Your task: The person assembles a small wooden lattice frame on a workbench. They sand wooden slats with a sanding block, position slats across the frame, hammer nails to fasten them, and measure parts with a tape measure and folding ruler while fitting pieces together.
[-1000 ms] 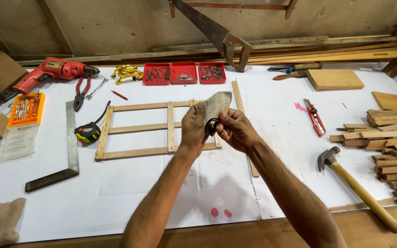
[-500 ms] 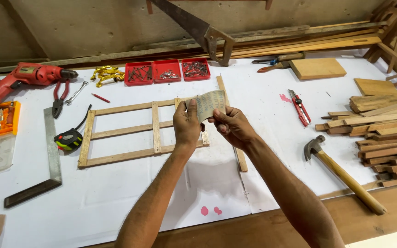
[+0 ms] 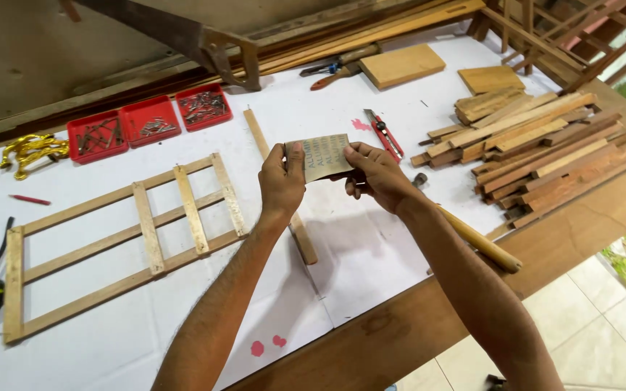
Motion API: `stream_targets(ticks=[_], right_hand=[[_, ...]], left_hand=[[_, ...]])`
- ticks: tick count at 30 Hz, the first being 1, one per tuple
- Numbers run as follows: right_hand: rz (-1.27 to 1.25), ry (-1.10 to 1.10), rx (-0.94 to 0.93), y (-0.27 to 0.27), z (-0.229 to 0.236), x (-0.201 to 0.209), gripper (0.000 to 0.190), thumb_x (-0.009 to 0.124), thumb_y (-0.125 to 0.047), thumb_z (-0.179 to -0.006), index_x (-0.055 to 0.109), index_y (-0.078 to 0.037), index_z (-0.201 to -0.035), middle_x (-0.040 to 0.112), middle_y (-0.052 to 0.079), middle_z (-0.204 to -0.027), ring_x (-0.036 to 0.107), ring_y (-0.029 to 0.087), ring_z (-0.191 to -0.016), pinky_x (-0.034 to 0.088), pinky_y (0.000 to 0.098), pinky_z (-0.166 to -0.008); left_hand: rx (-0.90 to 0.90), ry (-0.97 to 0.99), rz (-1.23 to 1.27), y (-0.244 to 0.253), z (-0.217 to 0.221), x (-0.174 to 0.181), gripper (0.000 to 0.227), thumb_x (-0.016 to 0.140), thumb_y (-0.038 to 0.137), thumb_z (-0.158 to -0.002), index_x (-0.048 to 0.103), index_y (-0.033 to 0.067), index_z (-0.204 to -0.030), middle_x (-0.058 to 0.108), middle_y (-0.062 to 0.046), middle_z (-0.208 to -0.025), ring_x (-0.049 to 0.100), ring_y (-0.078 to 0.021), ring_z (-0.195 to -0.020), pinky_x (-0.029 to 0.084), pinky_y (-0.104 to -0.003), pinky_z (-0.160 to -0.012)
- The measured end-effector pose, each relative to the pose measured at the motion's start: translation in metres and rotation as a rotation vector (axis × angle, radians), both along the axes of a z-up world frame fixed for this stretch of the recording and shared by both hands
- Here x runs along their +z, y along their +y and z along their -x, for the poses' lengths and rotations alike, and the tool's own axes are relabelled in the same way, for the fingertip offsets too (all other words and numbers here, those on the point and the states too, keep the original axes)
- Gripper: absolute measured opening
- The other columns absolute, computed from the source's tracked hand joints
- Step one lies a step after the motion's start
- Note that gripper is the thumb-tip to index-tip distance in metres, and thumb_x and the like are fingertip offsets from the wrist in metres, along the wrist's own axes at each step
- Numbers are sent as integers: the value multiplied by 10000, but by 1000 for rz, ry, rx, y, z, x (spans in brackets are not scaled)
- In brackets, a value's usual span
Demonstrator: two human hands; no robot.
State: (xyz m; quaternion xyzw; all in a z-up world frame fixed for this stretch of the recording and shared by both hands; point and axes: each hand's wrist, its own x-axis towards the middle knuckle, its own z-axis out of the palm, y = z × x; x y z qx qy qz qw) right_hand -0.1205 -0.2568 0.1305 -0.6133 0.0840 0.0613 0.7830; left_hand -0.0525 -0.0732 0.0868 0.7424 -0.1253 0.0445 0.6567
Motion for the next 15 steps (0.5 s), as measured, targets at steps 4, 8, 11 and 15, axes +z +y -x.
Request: stream_targets(ticks=[4,8,11,15], right_hand=[[149,34,-91,-68,0,-41,334,649,-383,-973,648,-63,-1068,704,15,-839,652,92,-646,524,242,-533],[256,34,-161,-119,-4,-87,284,736,-285,-1022,664,-10,-1020,659,12,-823,579,62,-667,481,224,-560],[317,101,-169,-126,-7,-84,232,769,-199,-946,605,-61,-1034,664,65,-767,593,94,-596,467,247,-495],[507,170,-161,-115,-6,-62,265,672,-274,-970,594,-23,-1002,733,111,-719,638,114,-508,481,256,-425]], left_hand=[[-144,125,-61,-41,-11,-1,339,615,369,-1037,642,33,-1005,667,-9,-696,584,-59,-588,479,-246,-509],[-216,173,-151,-71,-31,-22,310,747,268,-937,651,20,-1095,667,-39,-708,595,-92,-621,499,-273,-565],[-232,158,-205,-91,-50,-41,301,745,230,-929,679,31,-1144,717,-24,-779,654,-91,-708,542,-278,-653],[-221,91,-269,-120,-73,-67,241,686,192,-961,730,43,-1145,762,-61,-874,710,-151,-786,569,-312,-742]])
